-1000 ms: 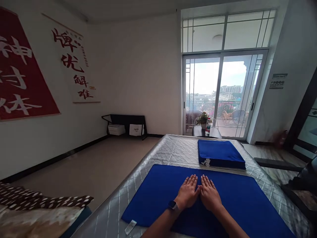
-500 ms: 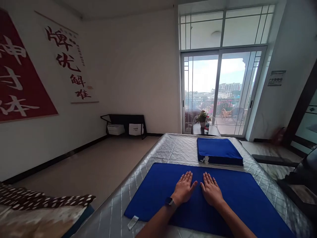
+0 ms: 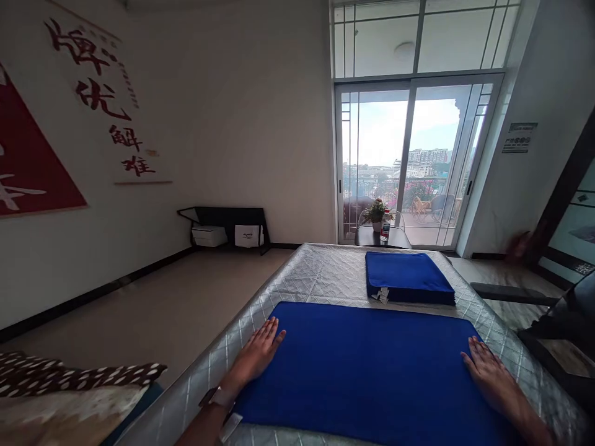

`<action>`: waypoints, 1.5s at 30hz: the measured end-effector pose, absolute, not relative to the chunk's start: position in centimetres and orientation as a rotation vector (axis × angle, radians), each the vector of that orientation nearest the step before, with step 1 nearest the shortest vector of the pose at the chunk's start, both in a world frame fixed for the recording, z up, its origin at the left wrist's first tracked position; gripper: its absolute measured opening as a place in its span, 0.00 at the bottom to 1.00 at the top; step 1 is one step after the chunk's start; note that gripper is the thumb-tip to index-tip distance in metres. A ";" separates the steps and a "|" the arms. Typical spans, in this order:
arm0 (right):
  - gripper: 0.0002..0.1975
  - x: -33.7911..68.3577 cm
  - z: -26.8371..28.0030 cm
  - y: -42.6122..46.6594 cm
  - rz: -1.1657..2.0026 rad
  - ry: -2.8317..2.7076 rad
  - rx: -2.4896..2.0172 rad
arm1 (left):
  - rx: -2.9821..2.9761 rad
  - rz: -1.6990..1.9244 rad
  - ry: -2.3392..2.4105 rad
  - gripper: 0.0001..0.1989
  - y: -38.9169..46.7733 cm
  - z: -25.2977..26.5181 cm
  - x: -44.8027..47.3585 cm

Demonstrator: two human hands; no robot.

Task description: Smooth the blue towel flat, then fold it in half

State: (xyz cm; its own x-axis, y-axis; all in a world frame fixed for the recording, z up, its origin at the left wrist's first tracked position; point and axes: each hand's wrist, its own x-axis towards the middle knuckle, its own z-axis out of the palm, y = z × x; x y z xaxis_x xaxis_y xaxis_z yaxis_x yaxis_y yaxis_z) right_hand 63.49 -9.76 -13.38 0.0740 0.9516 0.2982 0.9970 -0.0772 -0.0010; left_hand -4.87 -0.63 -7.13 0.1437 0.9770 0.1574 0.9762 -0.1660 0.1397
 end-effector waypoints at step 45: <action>0.30 33.9 -4.5 -11.2 0.021 -2.330 -1.885 | 2.676 0.489 1.293 0.33 -8.8 -3.7 19.4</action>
State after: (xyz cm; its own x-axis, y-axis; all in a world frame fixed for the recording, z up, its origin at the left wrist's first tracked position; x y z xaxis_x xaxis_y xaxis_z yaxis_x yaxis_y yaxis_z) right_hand 33.87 -11.21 -4.46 -0.2025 0.9738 0.1030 0.9718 0.2129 -0.1015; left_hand 19.40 -8.77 -3.74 0.5806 0.7806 0.2315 0.7384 -0.6246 0.2541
